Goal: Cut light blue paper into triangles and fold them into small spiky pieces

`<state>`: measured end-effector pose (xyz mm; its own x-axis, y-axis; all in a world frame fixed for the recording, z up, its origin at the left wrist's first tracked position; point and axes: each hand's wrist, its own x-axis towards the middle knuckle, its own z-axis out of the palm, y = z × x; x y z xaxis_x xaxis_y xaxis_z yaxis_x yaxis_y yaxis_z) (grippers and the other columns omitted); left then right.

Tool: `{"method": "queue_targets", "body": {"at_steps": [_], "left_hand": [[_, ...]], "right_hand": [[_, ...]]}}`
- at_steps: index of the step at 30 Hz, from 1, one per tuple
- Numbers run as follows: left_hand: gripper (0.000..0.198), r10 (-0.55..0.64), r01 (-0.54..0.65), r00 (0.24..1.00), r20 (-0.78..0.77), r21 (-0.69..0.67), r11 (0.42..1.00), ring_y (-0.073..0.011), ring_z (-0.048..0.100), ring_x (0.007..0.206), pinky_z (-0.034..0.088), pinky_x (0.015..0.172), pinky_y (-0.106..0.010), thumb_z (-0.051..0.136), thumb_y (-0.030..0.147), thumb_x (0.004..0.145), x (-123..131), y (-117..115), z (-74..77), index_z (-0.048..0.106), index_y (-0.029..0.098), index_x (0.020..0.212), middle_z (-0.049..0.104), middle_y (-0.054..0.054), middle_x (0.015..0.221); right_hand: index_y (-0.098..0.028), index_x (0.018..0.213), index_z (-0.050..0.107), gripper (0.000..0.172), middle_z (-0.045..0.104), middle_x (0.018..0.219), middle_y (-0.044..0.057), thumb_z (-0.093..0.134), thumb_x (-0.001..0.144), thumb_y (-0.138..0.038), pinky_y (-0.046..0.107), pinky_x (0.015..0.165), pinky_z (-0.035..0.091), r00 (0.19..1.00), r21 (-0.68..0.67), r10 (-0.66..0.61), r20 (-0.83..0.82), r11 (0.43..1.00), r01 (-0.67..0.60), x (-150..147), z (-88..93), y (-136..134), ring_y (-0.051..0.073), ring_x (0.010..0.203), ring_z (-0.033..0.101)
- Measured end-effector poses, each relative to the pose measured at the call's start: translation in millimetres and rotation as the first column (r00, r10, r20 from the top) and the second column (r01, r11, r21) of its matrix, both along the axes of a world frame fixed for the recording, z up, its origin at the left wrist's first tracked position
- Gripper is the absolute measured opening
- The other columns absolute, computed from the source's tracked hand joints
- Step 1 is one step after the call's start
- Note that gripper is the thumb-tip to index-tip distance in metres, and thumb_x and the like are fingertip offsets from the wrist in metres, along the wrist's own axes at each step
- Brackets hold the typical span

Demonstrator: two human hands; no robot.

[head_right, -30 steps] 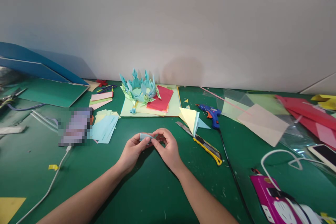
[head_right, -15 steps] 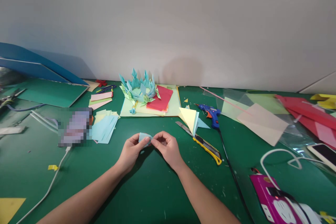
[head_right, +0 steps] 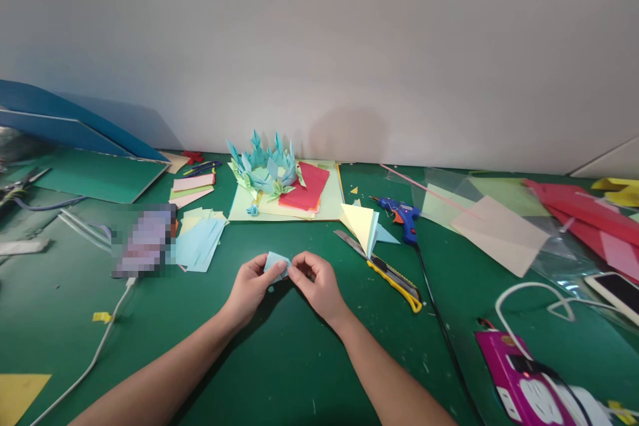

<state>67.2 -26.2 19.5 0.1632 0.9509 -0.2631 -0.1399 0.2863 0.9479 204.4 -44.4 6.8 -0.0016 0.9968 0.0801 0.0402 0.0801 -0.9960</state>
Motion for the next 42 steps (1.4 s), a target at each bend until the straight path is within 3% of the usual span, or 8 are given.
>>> {"method": "queue_targets", "body": {"at_steps": [8, 14, 21, 28, 32, 36, 42], "left_hand": [[0.032, 0.090, -0.063, 0.971, 0.221, -0.125, 0.990, -0.0111, 0.056, 0.061, 0.046, 0.067, -0.025, 0.082, 0.039, 0.052, -5.5, 10.4, -6.2, 0.066, 0.014, 0.065, 0.064, 0.001, 0.064], [0.035, 0.090, -0.087, 0.985, 0.149, -0.023, 0.996, -0.0101, 0.057, 0.061, 0.045, 0.063, -0.022, 0.084, 0.031, 0.051, -6.4, 11.1, -7.0, 0.065, 0.015, 0.076, 0.065, 0.002, 0.068], [0.045, -0.068, 0.063, 0.994, 0.087, 0.066, 0.996, -0.0064, 0.051, 0.049, 0.042, 0.052, -0.018, 0.082, 0.031, 0.053, -2.9, 7.7, -6.5, 0.054, 0.017, 0.085, 0.056, 0.009, 0.055], [0.049, -0.083, 0.087, 0.985, 0.154, -0.022, 0.996, -0.0121, 0.064, 0.061, 0.054, 0.066, -0.026, 0.079, 0.042, 0.058, -4.4, 9.1, -5.7, 0.047, 0.019, 0.087, 0.066, 0.004, 0.064], [0.042, -0.039, 0.043, 0.988, 0.149, -0.024, 0.999, -0.0114, 0.064, 0.060, 0.056, 0.066, -0.025, 0.080, 0.041, 0.056, -3.6, 9.2, -5.4, 0.052, 0.017, 0.077, 0.064, 0.005, 0.060], [0.037, 0.022, -0.021, 0.995, 0.098, -0.011, 1.000, -0.0102, 0.062, 0.060, 0.056, 0.063, -0.024, 0.080, 0.040, 0.053, -4.1, 10.7, -6.7, 0.063, 0.014, 0.072, 0.065, 0.002, 0.067], [0.029, 0.015, -0.013, 0.999, -0.046, 0.039, 0.999, -0.0131, 0.064, 0.061, 0.056, 0.066, -0.027, 0.075, 0.037, 0.059, -7.9, 12.3, -8.4, 0.068, 0.014, 0.075, 0.070, -0.003, 0.074]], "right_hand": [[-0.020, 0.076, 0.061, 0.020, 0.059, 0.066, 0.000, 0.057, 0.080, -0.039, 0.027, 0.061, 0.048, 0.995, -0.026, 0.061, -0.075, 0.998, -0.063, 1.6, -5.0, -0.5, 0.014, 0.060, 0.055], [-0.021, 0.081, 0.057, 0.020, 0.057, 0.070, -0.001, 0.057, 0.080, -0.041, 0.027, 0.062, 0.049, 0.991, 0.002, -0.006, -0.133, 1.000, 0.006, 1.3, -8.3, 0.9, 0.014, 0.062, 0.054], [-0.021, 0.081, 0.052, 0.015, 0.052, 0.074, -0.001, 0.060, 0.078, -0.034, 0.024, 0.060, 0.046, 0.995, 0.085, -0.019, -0.097, 0.996, 0.027, -0.6, -12.4, 2.5, 0.013, 0.065, 0.052], [-0.022, 0.078, 0.055, 0.009, 0.051, 0.076, 0.000, 0.056, 0.082, -0.030, 0.024, 0.059, 0.046, 0.989, 0.159, -0.141, -0.047, 0.976, 0.146, 3.8, -13.0, 4.2, 0.013, 0.065, 0.051], [-0.022, 0.075, 0.059, 0.014, 0.052, 0.078, 0.002, 0.052, 0.085, -0.027, 0.025, 0.057, 0.047, 0.993, 0.224, -0.116, 0.026, 0.969, 0.108, 4.7, -12.6, 4.3, 0.014, 0.067, 0.052], [-0.023, 0.083, 0.064, 0.015, 0.054, 0.083, 0.004, 0.049, 0.087, -0.021, 0.026, 0.059, 0.048, 0.981, 0.298, -0.115, 0.158, 0.952, 0.064, 3.7, -13.6, 3.6, 0.016, 0.073, 0.056], [-0.026, 0.091, 0.067, 0.020, 0.052, 0.099, 0.006, 0.053, 0.081, -0.015, 0.036, 0.076, 0.050, 0.899, 0.416, -0.220, 0.379, 0.908, 0.046, 4.0, -18.2, 2.7, 0.020, 0.090, 0.055]]}}
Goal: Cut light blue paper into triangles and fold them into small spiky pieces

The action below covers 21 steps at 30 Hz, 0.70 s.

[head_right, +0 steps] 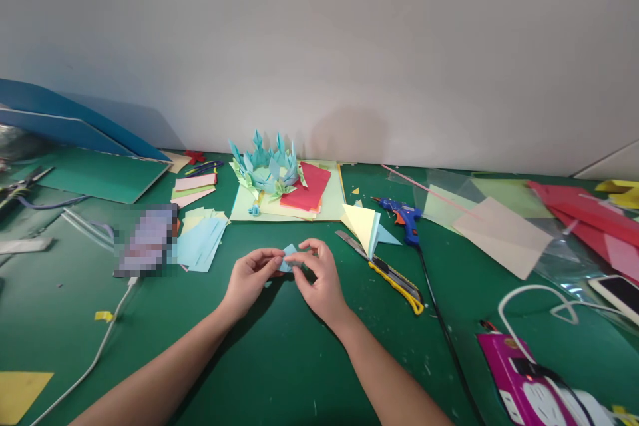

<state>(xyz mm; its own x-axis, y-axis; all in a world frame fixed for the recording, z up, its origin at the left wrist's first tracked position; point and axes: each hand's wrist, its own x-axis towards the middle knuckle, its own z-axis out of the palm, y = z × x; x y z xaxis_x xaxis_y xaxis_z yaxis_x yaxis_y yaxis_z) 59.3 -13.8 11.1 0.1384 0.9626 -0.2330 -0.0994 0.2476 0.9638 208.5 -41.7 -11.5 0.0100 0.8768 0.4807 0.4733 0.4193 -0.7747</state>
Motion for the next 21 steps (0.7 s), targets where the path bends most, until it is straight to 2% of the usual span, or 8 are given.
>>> {"method": "queue_targets", "body": {"at_steps": [3, 7, 10, 16, 21], "left_hand": [[0.027, -0.015, 0.017, 0.999, -0.039, 0.035, 0.999, -0.0162, 0.067, 0.067, 0.057, 0.068, -0.030, 0.071, 0.037, 0.063, -0.6, 0.0, -2.2, 0.068, 0.014, 0.076, 0.071, -0.004, 0.076], [0.026, -0.050, 0.054, 0.997, -0.056, 0.059, 0.997, -0.0177, 0.068, 0.073, 0.057, 0.071, -0.031, 0.064, 0.036, 0.069, -0.5, -0.2, -6.7, 0.068, 0.015, 0.082, 0.072, -0.005, 0.081], [0.026, -0.067, 0.082, 0.989, -0.132, 0.112, 0.990, -0.0178, 0.068, 0.073, 0.057, 0.072, -0.032, 0.057, 0.035, 0.074, -1.7, 0.0, -10.0, 0.067, 0.015, 0.086, 0.072, -0.006, 0.086], [0.026, -0.051, 0.235, 0.883, -0.466, 0.347, 0.908, -0.0187, 0.067, 0.083, 0.052, 0.082, -0.032, 0.045, 0.029, 0.084, -6.5, 0.2, -12.1, 0.067, 0.018, 0.092, 0.073, -0.006, 0.091], [0.025, -0.078, 0.290, 0.858, -0.508, 0.353, 0.890, -0.0160, 0.067, 0.073, 0.053, 0.073, -0.028, 0.043, 0.027, 0.085, -7.6, 0.1, -12.3, 0.063, 0.020, 0.098, 0.073, -0.004, 0.090]], "right_hand": [[-0.026, 0.093, 0.066, 0.019, 0.053, 0.102, 0.007, 0.055, 0.080, -0.016, 0.039, 0.082, 0.049, 0.995, 0.046, -0.024, 0.096, 0.999, 0.020, 0.3, -0.1, -0.8, 0.022, 0.092, 0.054], [-0.024, 0.093, 0.066, 0.019, 0.054, 0.099, 0.008, 0.056, 0.081, -0.014, 0.039, 0.079, 0.048, 0.979, 0.087, -0.045, 0.201, 0.996, 0.027, 1.0, 1.2, -1.1, 0.023, 0.090, 0.052], [-0.022, 0.095, 0.066, 0.018, 0.057, 0.097, 0.008, 0.057, 0.081, -0.014, 0.041, 0.080, 0.047, 0.968, 0.105, -0.038, 0.250, 0.994, 0.012, 2.1, 1.3, -0.5, 0.023, 0.089, 0.052], [-0.022, 0.094, 0.063, 0.013, 0.062, 0.089, 0.007, 0.059, 0.082, -0.019, 0.040, 0.078, 0.046, 0.971, 0.043, 0.054, 0.235, 0.997, -0.066, 3.5, 2.9, 0.3, 0.023, 0.087, 0.055], [-0.021, 0.091, 0.061, 0.010, 0.064, 0.088, 0.006, 0.059, 0.082, -0.021, 0.036, 0.075, 0.047, 0.976, -0.014, 0.109, 0.188, 0.994, -0.109, 2.6, 6.7, -0.4, 0.022, 0.084, 0.056]]}}
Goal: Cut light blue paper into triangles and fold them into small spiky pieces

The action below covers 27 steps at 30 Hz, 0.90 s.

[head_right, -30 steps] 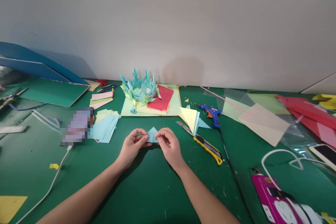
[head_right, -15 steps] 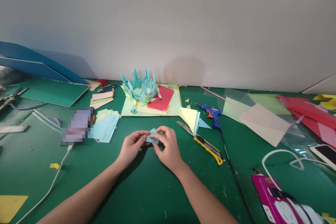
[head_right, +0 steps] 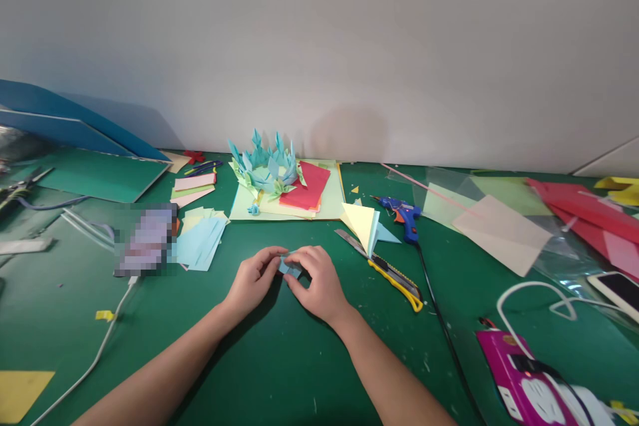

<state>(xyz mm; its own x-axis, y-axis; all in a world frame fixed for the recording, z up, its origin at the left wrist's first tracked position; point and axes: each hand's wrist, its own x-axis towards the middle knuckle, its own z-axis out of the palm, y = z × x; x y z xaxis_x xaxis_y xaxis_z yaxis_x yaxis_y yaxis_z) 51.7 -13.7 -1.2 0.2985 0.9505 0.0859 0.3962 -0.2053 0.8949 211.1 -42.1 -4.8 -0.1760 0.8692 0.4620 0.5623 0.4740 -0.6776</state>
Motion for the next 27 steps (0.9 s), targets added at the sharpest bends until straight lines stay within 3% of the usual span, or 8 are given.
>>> {"method": "queue_targets", "body": {"at_steps": [5, 15, 22, 27], "left_hand": [[0.024, -0.005, 0.008, 1.000, 0.027, -0.099, 0.995, -0.0144, 0.066, 0.059, 0.052, 0.061, -0.026, 0.042, 0.028, 0.085, -1.0, 0.0, 1.9, 0.059, 0.020, 0.100, 0.071, -0.001, 0.075], [0.032, 0.082, -0.025, 0.973, 0.217, -0.254, 0.967, -0.0177, 0.068, 0.063, 0.054, 0.063, -0.028, 0.055, 0.038, 0.078, 0.2, 0.7, 0.9, 0.060, 0.017, 0.101, 0.069, 0.000, 0.067], [0.037, 0.096, 0.011, 0.946, 0.309, -0.327, 0.945, -0.0188, 0.069, 0.072, 0.055, 0.073, -0.032, 0.058, 0.041, 0.076, 2.1, 1.3, 2.7, 0.063, 0.013, 0.101, 0.072, -0.008, 0.088], [0.037, 0.037, 0.068, 0.944, 0.328, -0.302, 0.951, -0.0191, 0.068, 0.083, 0.054, 0.080, -0.032, 0.063, 0.030, 0.070, 3.1, 0.7, 1.0, 0.063, 0.012, 0.103, 0.072, -0.010, 0.096]], "right_hand": [[-0.022, 0.091, 0.061, 0.007, 0.064, 0.085, 0.006, 0.057, 0.084, -0.023, 0.035, 0.073, 0.047, 0.999, 0.010, 0.014, 0.030, 1.000, -0.014, -0.9, 0.1, 0.3, 0.021, 0.082, 0.057], [-0.023, 0.092, 0.063, 0.008, 0.067, 0.087, 0.005, 0.059, 0.084, -0.022, 0.036, 0.074, 0.049, 1.000, 0.003, 0.014, 0.004, 1.000, -0.014, 1.8, -1.8, 2.1, 0.022, 0.084, 0.059], [-0.022, 0.095, 0.063, 0.012, 0.064, 0.088, 0.006, 0.057, 0.084, -0.022, 0.034, 0.072, 0.050, 0.999, -0.023, -0.014, -0.044, 1.000, 0.013, 1.7, -0.8, 2.4, 0.021, 0.082, 0.059], [-0.021, 0.093, 0.062, 0.010, 0.064, 0.085, 0.006, 0.056, 0.084, -0.022, 0.034, 0.070, 0.050, 0.996, -0.031, -0.034, -0.088, 0.999, 0.031, 1.4, 0.4, 2.0, 0.019, 0.077, 0.059]]}}
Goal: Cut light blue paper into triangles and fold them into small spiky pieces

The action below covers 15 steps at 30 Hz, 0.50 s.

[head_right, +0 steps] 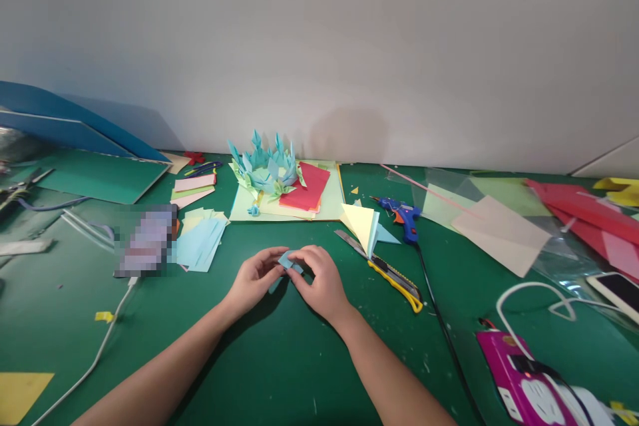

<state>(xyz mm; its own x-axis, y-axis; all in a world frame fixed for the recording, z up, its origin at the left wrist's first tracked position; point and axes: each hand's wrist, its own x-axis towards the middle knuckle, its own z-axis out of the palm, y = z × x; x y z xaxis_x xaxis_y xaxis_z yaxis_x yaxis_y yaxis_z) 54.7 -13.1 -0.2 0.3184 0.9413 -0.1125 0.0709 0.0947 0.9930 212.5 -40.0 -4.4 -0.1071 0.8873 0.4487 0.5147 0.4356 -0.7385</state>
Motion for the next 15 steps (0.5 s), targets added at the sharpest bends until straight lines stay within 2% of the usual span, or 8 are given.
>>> {"method": "queue_targets", "body": {"at_steps": [3, 7, 10, 15], "left_hand": [[0.037, -0.010, 0.013, 0.999, -0.046, 0.056, 0.998, -0.0177, 0.068, 0.082, 0.054, 0.080, -0.031, 0.064, 0.026, 0.069, 0.0, -0.8, -2.5, 0.065, 0.015, 0.104, 0.072, -0.009, 0.098], [0.032, 0.004, 0.008, 0.994, -0.109, 0.109, 0.994, -0.0178, 0.068, 0.076, 0.055, 0.075, -0.031, 0.064, 0.029, 0.071, 0.8, -1.5, -1.1, 0.069, 0.016, 0.100, 0.074, -0.007, 0.091], [0.029, 0.024, -0.012, 0.991, -0.129, 0.094, 0.996, -0.0189, 0.068, 0.075, 0.056, 0.073, -0.031, 0.064, 0.031, 0.070, 2.1, -2.0, 2.0, 0.072, 0.018, 0.095, 0.075, -0.006, 0.091], [0.028, 0.053, -0.049, 0.994, -0.090, 0.050, 0.998, -0.0242, 0.069, 0.088, 0.054, 0.083, -0.035, 0.067, 0.032, 0.068, 4.5, -4.1, 3.5, 0.074, 0.018, 0.091, 0.075, -0.006, 0.096]], "right_hand": [[-0.022, 0.089, 0.062, 0.008, 0.066, 0.083, 0.006, 0.054, 0.086, -0.023, 0.034, 0.070, 0.049, 1.000, 0.011, -0.021, -0.005, 1.000, 0.021, 0.2, -0.7, 0.2, 0.020, 0.076, 0.060], [-0.022, 0.081, 0.061, 0.012, 0.066, 0.078, 0.004, 0.052, 0.088, -0.024, 0.034, 0.070, 0.048, 0.999, 0.024, -0.054, -0.009, 0.998, 0.054, -0.4, -1.1, 0.7, 0.020, 0.075, 0.060], [-0.022, 0.076, 0.060, 0.016, 0.065, 0.073, 0.003, 0.051, 0.089, -0.025, 0.033, 0.067, 0.047, 0.998, 0.026, -0.070, -0.002, 0.997, 0.070, -1.1, -0.5, 0.6, 0.019, 0.071, 0.059], [-0.022, 0.072, 0.058, 0.017, 0.062, 0.068, 0.002, 0.052, 0.088, -0.026, 0.031, 0.063, 0.046, 0.994, 0.000, -0.109, -0.009, 0.994, 0.109, -1.6, -0.6, -0.1, 0.018, 0.067, 0.057]]}}
